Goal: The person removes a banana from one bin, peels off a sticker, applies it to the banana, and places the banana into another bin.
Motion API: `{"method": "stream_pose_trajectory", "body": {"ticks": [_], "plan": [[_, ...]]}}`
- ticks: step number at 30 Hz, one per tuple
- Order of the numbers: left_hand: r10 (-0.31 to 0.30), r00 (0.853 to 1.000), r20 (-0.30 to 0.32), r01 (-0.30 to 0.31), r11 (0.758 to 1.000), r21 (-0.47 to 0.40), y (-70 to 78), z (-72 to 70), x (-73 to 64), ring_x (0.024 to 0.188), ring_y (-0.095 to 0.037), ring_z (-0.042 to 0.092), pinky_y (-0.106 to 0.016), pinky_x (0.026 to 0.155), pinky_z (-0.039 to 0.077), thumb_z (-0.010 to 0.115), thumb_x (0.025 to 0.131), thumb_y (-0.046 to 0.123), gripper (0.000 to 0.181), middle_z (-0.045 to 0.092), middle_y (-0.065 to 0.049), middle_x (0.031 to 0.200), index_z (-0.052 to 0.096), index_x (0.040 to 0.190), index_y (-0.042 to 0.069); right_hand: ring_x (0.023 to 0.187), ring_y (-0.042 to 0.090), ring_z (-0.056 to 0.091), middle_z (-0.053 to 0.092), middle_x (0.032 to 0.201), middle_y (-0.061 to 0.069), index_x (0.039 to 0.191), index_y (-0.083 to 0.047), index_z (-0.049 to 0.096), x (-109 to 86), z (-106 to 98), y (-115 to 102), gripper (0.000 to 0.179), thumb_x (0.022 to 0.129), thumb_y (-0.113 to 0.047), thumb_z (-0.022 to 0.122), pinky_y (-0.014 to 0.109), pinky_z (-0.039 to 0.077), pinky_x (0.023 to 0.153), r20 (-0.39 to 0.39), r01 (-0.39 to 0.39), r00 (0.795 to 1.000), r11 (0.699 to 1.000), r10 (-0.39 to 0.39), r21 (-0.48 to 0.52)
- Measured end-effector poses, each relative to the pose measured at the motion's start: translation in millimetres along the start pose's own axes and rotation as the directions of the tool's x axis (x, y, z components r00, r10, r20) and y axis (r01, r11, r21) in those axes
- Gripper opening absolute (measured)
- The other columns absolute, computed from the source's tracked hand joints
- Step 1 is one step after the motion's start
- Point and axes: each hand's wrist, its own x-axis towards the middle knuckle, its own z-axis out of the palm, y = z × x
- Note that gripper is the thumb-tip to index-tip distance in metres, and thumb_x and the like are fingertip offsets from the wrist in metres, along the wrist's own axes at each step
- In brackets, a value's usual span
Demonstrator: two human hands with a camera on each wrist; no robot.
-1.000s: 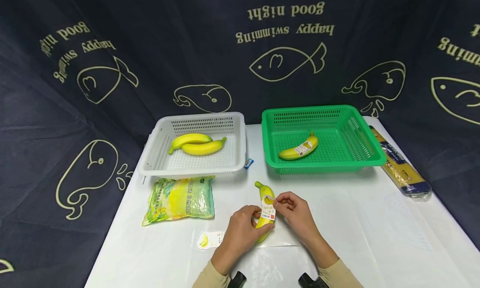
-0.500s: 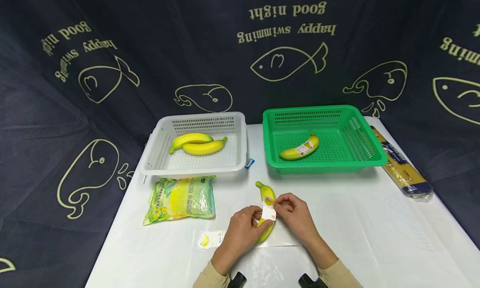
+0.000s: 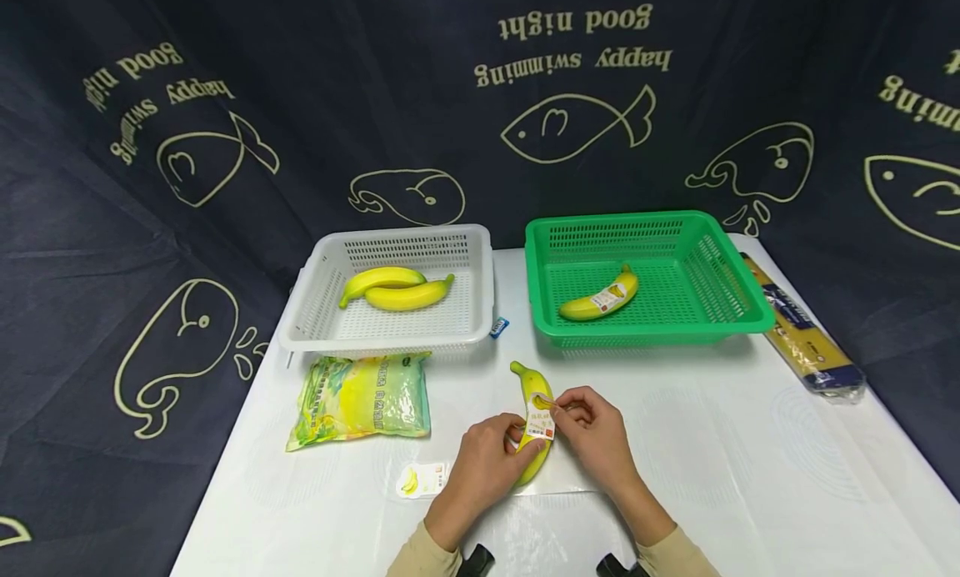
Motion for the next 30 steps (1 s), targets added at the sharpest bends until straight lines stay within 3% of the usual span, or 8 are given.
{"method": "stream_pose_trajectory", "body": {"ticks": [2, 7, 13, 18, 24, 26, 30], "plan": [[-0.005, 1.000, -0.002, 0.005, 1.000, -0.004, 0.7, -0.3, 0.2, 0.061, 0.003, 0.051, -0.018, 0.058, 0.043, 0.075, 0.082, 0.041, 0.032, 0.059, 0.011, 0.075, 0.069, 0.095, 0.012, 0.061, 0.011, 0.056, 0.065, 0.073, 0.018, 0.094, 0.000, 0.064, -0.7, 0.0, 0.3, 0.011, 0.085, -0.001, 0.071, 0.019, 0.042, 0.054, -0.014, 0.017, 1.000, 1.000, -0.017, 0.002], [-0.024, 1.000, 0.008, 0.024, 1.000, -0.010, 2.0, -1.1, 0.8, 0.060, 0.004, 0.051, -0.017, 0.058, 0.043, 0.076, 0.082, 0.039, 0.031, 0.060, 0.011, 0.075, 0.070, 0.094, 0.011, 0.066, 0.016, 0.060, 0.066, 0.076, 0.009, 0.092, -0.005, 0.065, 1.4, 0.4, 18.0, 0.010, 0.085, -0.004, 0.072, 0.022, 0.046, 0.060, -0.028, 0.123, 0.992, 0.992, -0.124, -0.040], [-0.019, 1.000, 0.000, 0.019, 1.000, -0.003, 2.5, -0.3, 1.9, 0.059, 0.004, 0.051, -0.017, 0.056, 0.043, 0.076, 0.081, 0.039, 0.031, 0.061, 0.009, 0.074, 0.071, 0.093, 0.011, 0.070, 0.015, 0.062, 0.066, 0.079, -0.003, 0.088, -0.016, 0.068, 4.2, 1.6, 40.5, 0.011, 0.084, -0.008, 0.075, 0.024, 0.049, 0.065, -0.066, 0.337, 0.937, 0.938, -0.342, -0.083], [-0.022, 1.000, -0.003, 0.022, 1.000, 0.013, 3.8, 0.5, 3.0, 0.057, 0.005, 0.049, -0.018, 0.055, 0.042, 0.075, 0.081, 0.041, 0.032, 0.060, 0.010, 0.072, 0.071, 0.091, 0.011, 0.071, 0.013, 0.061, 0.066, 0.079, -0.004, 0.087, -0.015, 0.069, 2.2, 1.9, 37.9, 0.014, 0.082, -0.003, 0.075, 0.023, 0.049, 0.067, -0.082, 0.395, 0.914, 0.917, -0.398, -0.053], [-0.039, 0.999, 0.000, 0.039, 0.999, 0.024, 5.1, 0.8, 4.6, 0.056, 0.004, 0.047, -0.019, 0.055, 0.042, 0.076, 0.080, 0.041, 0.032, 0.060, 0.010, 0.071, 0.072, 0.087, 0.010, 0.076, 0.020, 0.061, 0.065, 0.085, 0.013, 0.088, 0.001, 0.066, -1.4, -2.6, 15.2, 0.017, 0.079, 0.015, 0.069, 0.023, 0.050, 0.072, -0.119, 0.477, 0.875, 0.877, -0.469, 0.051], [-0.045, 0.999, -0.002, 0.045, 0.999, 0.026, 5.7, 0.2, 4.9, 0.056, 0.003, 0.047, -0.019, 0.056, 0.042, 0.076, 0.080, 0.041, 0.031, 0.060, 0.010, 0.071, 0.072, 0.087, 0.010, 0.077, 0.022, 0.061, 0.064, 0.086, 0.016, 0.090, 0.004, 0.064, -1.7, -5.6, 6.2, 0.014, 0.080, 0.014, 0.068, 0.024, 0.050, 0.072, -0.127, 0.443, 0.893, 0.893, -0.431, 0.081], [-0.044, 0.999, 0.001, 0.044, 0.999, 0.021, 7.2, 0.4, 5.4, 0.057, 0.003, 0.047, -0.020, 0.056, 0.042, 0.076, 0.080, 0.041, 0.032, 0.060, 0.010, 0.071, 0.071, 0.087, 0.010, 0.076, 0.024, 0.062, 0.065, 0.086, 0.016, 0.093, 0.004, 0.065, 0.4, -10.6, 0.8, 0.009, 0.086, 0.002, 0.069, 0.023, 0.051, 0.066, -0.052, 0.228, 0.973, 0.971, -0.224, 0.077]]}}
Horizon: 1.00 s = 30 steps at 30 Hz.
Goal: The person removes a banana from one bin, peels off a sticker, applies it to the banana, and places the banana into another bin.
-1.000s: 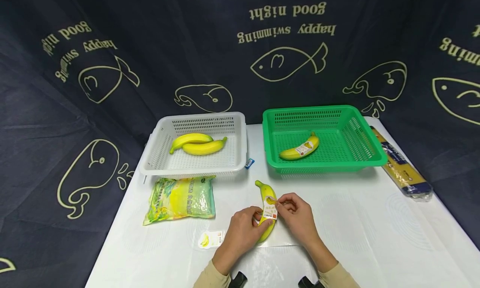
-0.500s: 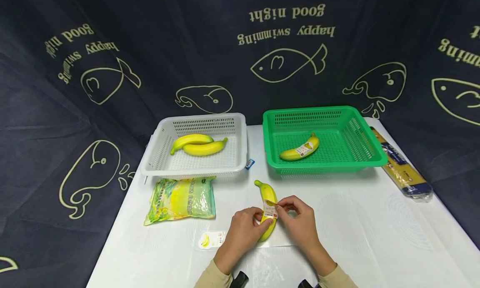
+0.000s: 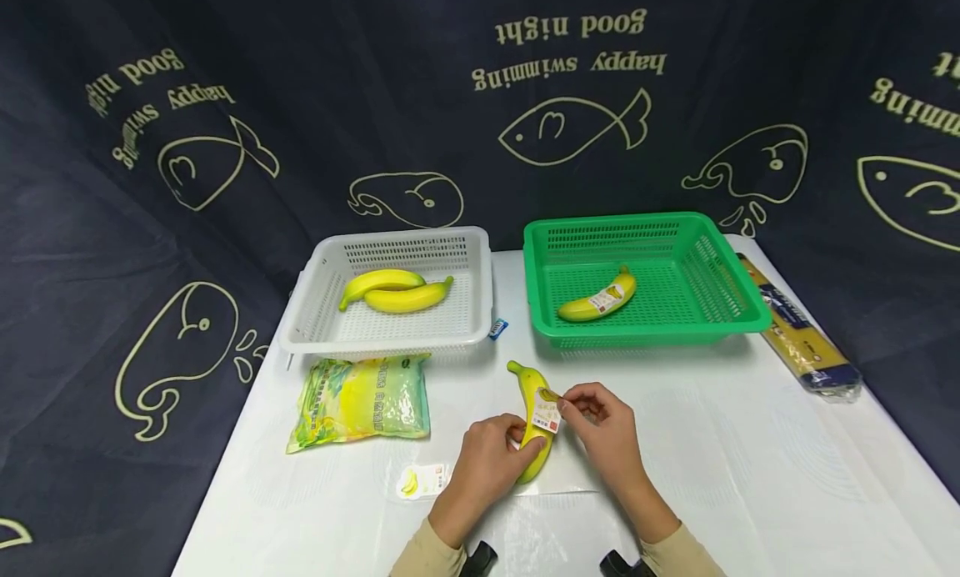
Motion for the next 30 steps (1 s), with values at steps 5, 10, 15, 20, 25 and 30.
{"method": "stream_pose_trajectory", "body": {"ticks": [5, 10, 15, 20, 25, 30], "plan": [[0.007, 1.000, 0.001, -0.007, 1.000, -0.015, 0.0, 0.0, 0.0, 0.058, 0.003, 0.048, -0.019, 0.056, 0.042, 0.075, 0.081, 0.042, 0.033, 0.060, 0.010, 0.071, 0.071, 0.088, 0.010, 0.075, 0.026, 0.063, 0.066, 0.084, 0.016, 0.096, 0.001, 0.066, 6.1, 1.0, 18.8, 0.014, 0.086, -0.007, 0.072, 0.023, 0.049, 0.062, 0.049, -0.197, 0.979, 0.980, 0.198, -0.030], [-0.008, 1.000, 0.009, 0.008, 1.000, -0.027, -1.5, 0.6, -1.7, 0.058, 0.004, 0.048, -0.019, 0.055, 0.042, 0.075, 0.081, 0.043, 0.034, 0.060, 0.010, 0.071, 0.070, 0.088, 0.010, 0.075, 0.024, 0.064, 0.067, 0.083, 0.012, 0.095, -0.004, 0.067, 9.8, 1.6, 40.7, 0.017, 0.084, -0.014, 0.076, 0.023, 0.050, 0.063, 0.046, -0.236, 0.970, 0.972, 0.237, -0.019], [-0.017, 1.000, 0.016, 0.017, 1.000, -0.017, -2.7, 1.4, -3.5, 0.057, 0.004, 0.047, -0.020, 0.055, 0.041, 0.074, 0.082, 0.044, 0.033, 0.059, 0.010, 0.071, 0.069, 0.088, 0.012, 0.073, 0.020, 0.063, 0.066, 0.083, 0.011, 0.094, -0.005, 0.067, 8.8, 2.6, 44.9, 0.018, 0.084, -0.017, 0.076, 0.024, 0.050, 0.062, 0.054, -0.244, 0.968, 0.969, 0.245, -0.031], [-0.015, 0.999, 0.030, 0.015, 1.000, -0.011, -2.4, 1.8, -4.2, 0.058, 0.002, 0.046, -0.020, 0.055, 0.040, 0.073, 0.083, 0.044, 0.034, 0.058, 0.010, 0.072, 0.068, 0.093, 0.012, 0.075, 0.019, 0.063, 0.066, 0.085, 0.011, 0.097, -0.005, 0.065, 8.7, 2.6, 49.0, 0.019, 0.084, -0.014, 0.076, 0.024, 0.050, 0.065, 0.065, -0.271, 0.960, 0.961, 0.274, -0.053], [-0.013, 0.999, 0.045, 0.014, 1.000, -0.026, -3.2, 1.8, -4.8, 0.058, 0.003, 0.047, -0.019, 0.054, 0.040, 0.073, 0.083, 0.043, 0.039, 0.058, 0.010, 0.073, 0.065, 0.104, 0.012, 0.077, 0.019, 0.062, 0.065, 0.088, 0.013, 0.101, 0.000, 0.064, 9.6, 3.4, 44.2, 0.020, 0.083, -0.004, 0.074, 0.023, 0.050, 0.065, 0.086, -0.266, 0.959, 0.961, 0.271, -0.071], [-0.001, 0.999, 0.045, 0.002, 0.999, -0.037, -3.7, 2.5, -4.6, 0.058, 0.003, 0.047, -0.019, 0.054, 0.040, 0.073, 0.083, 0.043, 0.037, 0.058, 0.010, 0.074, 0.064, 0.104, 0.013, 0.078, 0.024, 0.061, 0.063, 0.089, 0.016, 0.102, 0.005, 0.062, 9.4, 4.2, 28.7, 0.022, 0.082, 0.003, 0.072, 0.022, 0.050, 0.064, 0.102, -0.242, 0.962, 0.965, 0.252, -0.102]]}}
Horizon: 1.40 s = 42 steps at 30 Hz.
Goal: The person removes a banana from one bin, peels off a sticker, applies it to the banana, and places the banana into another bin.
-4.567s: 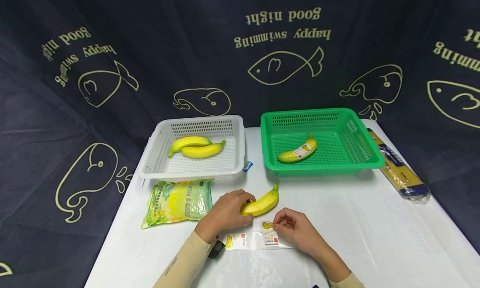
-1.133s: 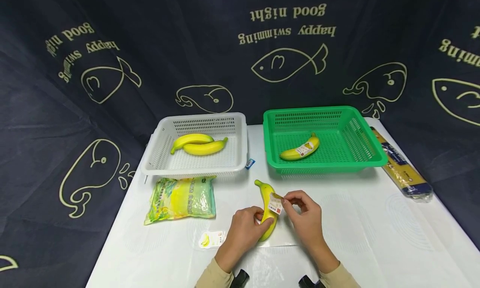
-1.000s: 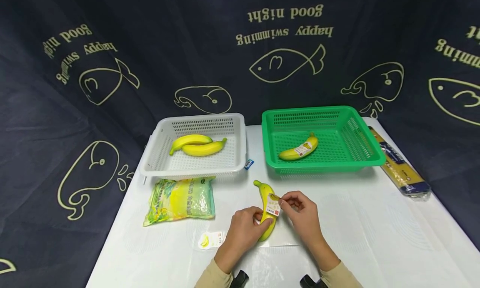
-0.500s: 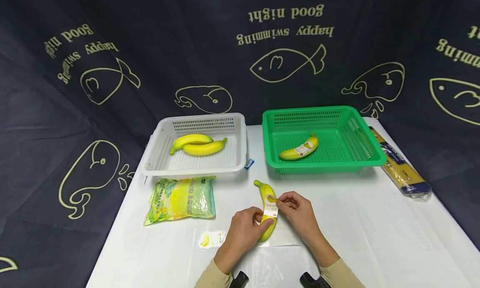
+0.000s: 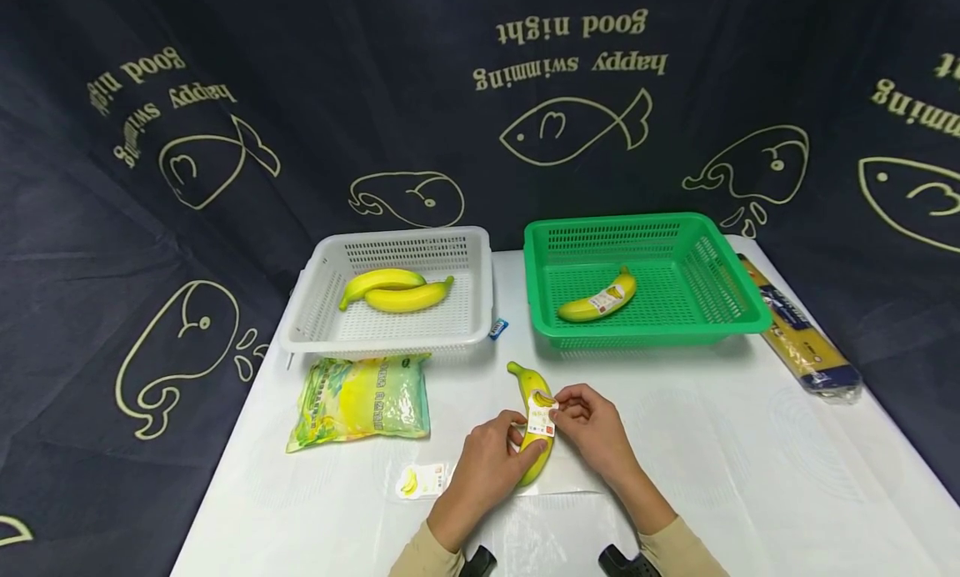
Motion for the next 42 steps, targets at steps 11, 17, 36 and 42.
{"method": "stream_pose_trajectory", "body": {"ticks": [11, 17, 36, 42], "plan": [[-0.020, 1.000, 0.009, 0.020, 1.000, 0.009, 1.9, -1.6, 1.4, 0.057, 0.002, 0.046, -0.020, 0.053, 0.039, 0.074, 0.082, 0.044, 0.040, 0.057, 0.010, 0.074, 0.064, 0.104, 0.011, 0.074, 0.017, 0.058, 0.062, 0.087, 0.003, 0.107, -0.009, 0.061, 6.1, 0.8, 22.3, 0.031, 0.081, -0.009, 0.077, 0.021, 0.047, 0.059, -0.018, 0.111, 0.993, 0.984, -0.115, -0.140], [0.036, 0.999, 0.029, -0.037, 0.999, 0.027, 1.1, -2.5, 0.9, 0.057, 0.001, 0.046, -0.020, 0.053, 0.040, 0.072, 0.085, 0.042, 0.056, 0.056, 0.008, 0.075, 0.051, 0.133, 0.023, 0.075, 0.016, 0.058, 0.061, 0.089, 0.002, 0.110, -0.009, 0.054, 4.4, 0.2, 21.5, 0.036, 0.082, -0.012, 0.077, 0.021, 0.047, 0.061, -0.005, 0.115, 0.993, 0.978, -0.118, -0.172], [0.102, 0.987, 0.125, -0.113, 0.990, 0.088, -3.3, -6.2, 5.2, 0.061, -0.002, 0.041, -0.020, 0.056, 0.037, 0.062, 0.091, 0.047, 0.064, 0.050, 0.008, 0.077, 0.046, 0.144, 0.017, 0.088, 0.004, 0.057, 0.059, 0.109, -0.009, 0.126, -0.014, 0.065, -2.0, -1.4, 26.1, 0.035, 0.091, -0.017, 0.068, 0.026, 0.050, 0.073, 0.086, 0.313, 0.948, 0.857, -0.306, -0.409], [0.101, 0.983, 0.154, -0.119, 0.987, 0.112, -2.2, -7.6, 6.0, 0.061, -0.004, 0.039, -0.020, 0.056, 0.035, 0.059, 0.093, 0.047, 0.067, 0.048, 0.007, 0.077, 0.040, 0.147, 0.011, 0.107, 0.009, 0.053, 0.053, 0.121, -0.006, 0.141, -0.012, 0.049, -3.8, -3.1, 28.3, 0.047, 0.098, -0.027, 0.058, 0.037, 0.046, 0.090, 0.195, 0.331, 0.943, 0.832, -0.270, -0.445]]}}
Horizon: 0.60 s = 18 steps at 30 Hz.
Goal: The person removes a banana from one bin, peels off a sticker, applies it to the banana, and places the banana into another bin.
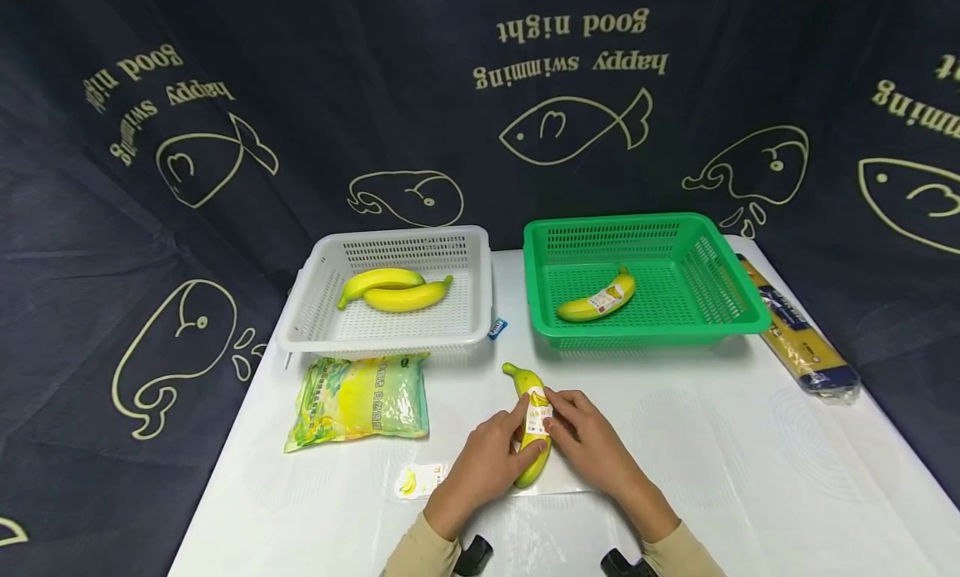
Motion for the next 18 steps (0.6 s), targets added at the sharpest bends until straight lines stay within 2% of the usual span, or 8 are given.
{"method": "stream_pose_trajectory", "body": {"ticks": [5, 8, 11, 14, 18], "plan": [[0.019, 1.000, -0.007, -0.018, 0.996, 0.086, 4.0, 0.8, -1.5, 0.059, -0.006, 0.039, -0.022, 0.053, 0.035, 0.054, 0.096, 0.045, 0.062, 0.048, 0.006, 0.076, 0.044, 0.144, 0.007, 0.118, 0.016, 0.049, 0.051, 0.128, 0.000, 0.144, -0.008, 0.045, -2.7, 0.0, -0.8, 0.051, 0.099, -0.031, 0.054, 0.043, 0.042, 0.096, 0.029, 0.056, 0.998, 0.996, -0.054, -0.069], [0.068, 0.996, -0.064, -0.057, 0.985, 0.165, 6.9, 3.4, -3.2, 0.061, -0.009, 0.049, -0.025, 0.054, 0.043, 0.054, 0.097, 0.042, 0.054, 0.057, 0.002, 0.080, 0.052, 0.138, 0.005, 0.120, 0.020, 0.050, 0.052, 0.130, 0.003, 0.141, -0.004, 0.048, -6.4, -0.5, -4.1, 0.050, 0.098, -0.030, 0.056, 0.044, 0.043, 0.096, 0.006, 0.086, 0.996, 0.986, -0.086, -0.140], [0.128, 0.983, -0.134, -0.096, 0.970, 0.223, 9.1, 5.4, -4.2, 0.065, -0.013, 0.058, -0.028, 0.058, 0.048, 0.056, 0.097, 0.038, 0.048, 0.063, -0.003, 0.081, 0.060, 0.130, 0.004, 0.119, 0.021, 0.052, 0.055, 0.129, 0.005, 0.135, -0.002, 0.054, -11.1, -1.7, -9.8, 0.047, 0.097, -0.029, 0.059, 0.043, 0.045, 0.094, -0.029, 0.102, 0.993, 0.972, -0.111, -0.213], [0.179, 0.965, -0.190, -0.131, 0.962, 0.238, 9.7, 6.1, -5.0, 0.065, -0.014, 0.062, -0.029, 0.058, 0.050, 0.060, 0.095, 0.037, 0.044, 0.066, -0.003, 0.078, 0.066, 0.122, 0.003, 0.115, 0.020, 0.055, 0.059, 0.126, 0.005, 0.128, -0.003, 0.061, -15.8, -2.6, -15.6, 0.041, 0.094, -0.027, 0.063, 0.041, 0.047, 0.091, -0.061, 0.106, 0.990, 0.961, -0.125, -0.254], [0.212, 0.947, -0.240, -0.161, 0.963, 0.214, 9.1, 6.6, -5.3, 0.064, -0.012, 0.063, -0.026, 0.056, 0.051, 0.065, 0.091, 0.037, 0.042, 0.068, -0.003, 0.075, 0.070, 0.114, 0.002, 0.113, 0.018, 0.058, 0.062, 0.124, 0.003, 0.125, -0.005, 0.064, -20.4, -2.4, -18.3, 0.039, 0.091, -0.024, 0.068, 0.039, 0.049, 0.090, -0.091, 0.078, 0.991, 0.972, -0.100, -0.223]]}}
